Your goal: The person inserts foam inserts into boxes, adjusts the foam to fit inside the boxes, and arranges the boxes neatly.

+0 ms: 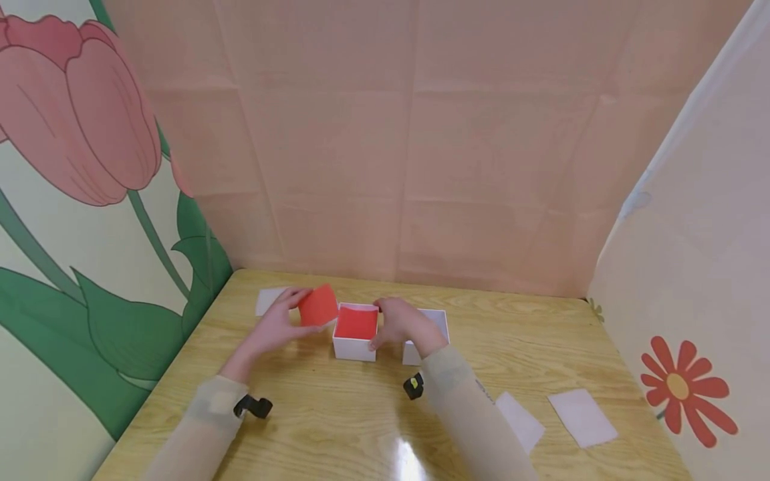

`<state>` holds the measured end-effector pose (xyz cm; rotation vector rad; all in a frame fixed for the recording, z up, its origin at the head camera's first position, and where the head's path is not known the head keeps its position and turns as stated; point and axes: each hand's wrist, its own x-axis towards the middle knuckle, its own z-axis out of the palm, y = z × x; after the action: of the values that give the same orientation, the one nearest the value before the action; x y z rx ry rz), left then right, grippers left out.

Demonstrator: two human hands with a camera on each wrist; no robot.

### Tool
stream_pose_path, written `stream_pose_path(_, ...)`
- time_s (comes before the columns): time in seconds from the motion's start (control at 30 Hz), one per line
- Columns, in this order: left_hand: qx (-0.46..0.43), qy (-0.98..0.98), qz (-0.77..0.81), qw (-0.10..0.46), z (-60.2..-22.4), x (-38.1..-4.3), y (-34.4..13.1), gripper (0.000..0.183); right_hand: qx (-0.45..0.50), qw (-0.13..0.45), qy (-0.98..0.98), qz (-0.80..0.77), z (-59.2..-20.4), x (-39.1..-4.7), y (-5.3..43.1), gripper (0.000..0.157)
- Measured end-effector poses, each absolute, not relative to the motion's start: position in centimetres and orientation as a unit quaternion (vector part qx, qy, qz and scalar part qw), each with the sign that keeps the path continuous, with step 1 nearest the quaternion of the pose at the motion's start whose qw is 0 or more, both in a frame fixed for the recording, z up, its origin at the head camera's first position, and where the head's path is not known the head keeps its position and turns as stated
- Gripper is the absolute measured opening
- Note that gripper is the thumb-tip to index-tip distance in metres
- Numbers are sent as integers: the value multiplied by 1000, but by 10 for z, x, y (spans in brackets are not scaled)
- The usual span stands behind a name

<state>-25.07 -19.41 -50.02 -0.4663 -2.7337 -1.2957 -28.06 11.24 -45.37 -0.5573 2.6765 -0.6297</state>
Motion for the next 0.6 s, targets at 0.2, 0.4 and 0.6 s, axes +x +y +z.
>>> stream_pose_path(0.2,-197,-895,-400,36,-495,-252,-175,91,-198,166,940,-225,-455,-281,112,94)
stream_pose_path(0.4,-216,-904,-368,14,-492,-253,-160,90,-200,161,940,-226,-456,-281,112,93)
stream_pose_path(0.6,-229,-909,-347,5,-490,-256,-152,88,-204,158,940,-222,-454,-281,112,94)
